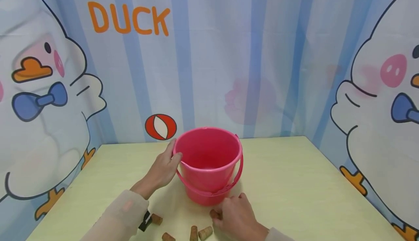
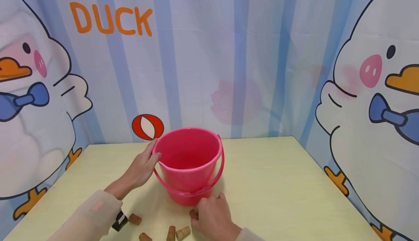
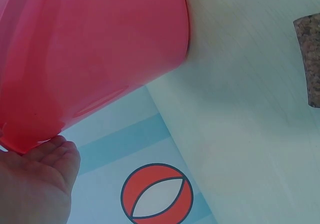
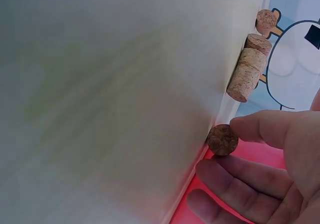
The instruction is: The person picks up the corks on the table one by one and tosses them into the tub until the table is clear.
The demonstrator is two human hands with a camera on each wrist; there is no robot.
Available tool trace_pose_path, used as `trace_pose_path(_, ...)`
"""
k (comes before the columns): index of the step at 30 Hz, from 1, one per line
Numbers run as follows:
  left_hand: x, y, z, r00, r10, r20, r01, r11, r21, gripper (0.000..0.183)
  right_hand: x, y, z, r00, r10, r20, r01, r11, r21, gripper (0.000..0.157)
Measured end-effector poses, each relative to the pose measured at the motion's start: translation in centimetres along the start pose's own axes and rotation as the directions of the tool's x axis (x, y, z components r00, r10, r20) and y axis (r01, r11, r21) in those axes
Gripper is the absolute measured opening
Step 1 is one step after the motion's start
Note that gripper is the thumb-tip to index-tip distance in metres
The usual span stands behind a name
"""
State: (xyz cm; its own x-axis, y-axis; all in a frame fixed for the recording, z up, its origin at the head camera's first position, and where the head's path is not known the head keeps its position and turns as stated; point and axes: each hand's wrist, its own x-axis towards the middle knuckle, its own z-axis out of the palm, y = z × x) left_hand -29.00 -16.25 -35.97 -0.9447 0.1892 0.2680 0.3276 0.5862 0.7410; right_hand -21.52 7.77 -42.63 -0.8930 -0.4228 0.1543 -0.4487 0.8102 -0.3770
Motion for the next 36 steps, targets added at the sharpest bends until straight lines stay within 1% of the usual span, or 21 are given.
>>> trace_pose_path(4,-0.1,0.0,0.0,1.000,0.003,-0.002,-0.003,1.000,0.011,0.069,-0.1,0.1,0.1,1.000,0.007,-0.009,-0.007,1.000,0.009,0.037)
trace_pose_path(11,-0.1,0.0,-0.1,1.000,0.013,-0.001,-0.013,1.000,0.009,0.067,-0.4,0.0,-0.3,1.000,-0.008,-0.014,0.008,1.000,0.028,0.038)
trace_pose_path(14,-0.1,0.1,-0.2,1.000,0.017,0.002,-0.017,1.000,0.010,0.067,-0.6,-0.1,-0.6,1.000,-0.017,-0.021,0.018,0.999,0.041,0.034)
trace_pose_path(17,-0.1,0.1,-0.2,1.000,0.015,0.000,-0.015,1.000,0.012,0.067,-0.8,-0.1,-1.0,0.999,-0.025,-0.039,0.026,0.999,0.039,0.033)
trace_pose_path(20,-0.1,0.0,-0.2,1.000,0.008,0.000,-0.008,1.000,0.013,0.067,-1.0,-0.1,-1.3,0.996,-0.043,-0.079,0.044,0.999,0.016,0.025)
trace_pose_path(22,0.0,0.0,-0.1,1.000,0.004,0.000,-0.004,1.000,0.014,0.067,-1.2,-0.2,-1.6,0.996,-0.034,-0.087,0.036,0.999,0.016,0.017)
trace_pose_path(24,0.0,0.0,-0.1,1.000,0.006,0.001,-0.006,1.000,0.014,0.067,-1.3,-0.3,-1.9,0.997,-0.014,-0.082,0.018,0.999,0.040,0.008)
trace_pose_path(27,0.0,0.1,-0.1,1.000,0.010,0.002,-0.010,1.000,0.012,0.067,-1.5,-0.3,-2.5,0.998,0.020,-0.057,-0.016,0.997,0.076,0.009)
trace_pose_path(29,0.0,0.1,-0.1,1.000,0.011,-0.001,-0.011,1.000,0.016,0.067,-1.6,-0.4,-2.8,0.998,0.023,-0.059,-0.017,0.996,0.089,0.009)
trace_pose_path(31,0.0,0.1,-0.1,1.000,0.012,-0.004,-0.012,1.000,0.021,0.068,-1.8,-0.4,-3.1,0.997,0.013,-0.071,-0.007,0.996,0.090,0.008)
trace_pose_path(36,0.0,0.1,-0.1,1.000,0.002,0.000,-0.002,1.000,0.025,0.068,-2.0,-0.5,-3.9,0.993,-0.004,-0.119,0.010,0.998,0.055,0.008)
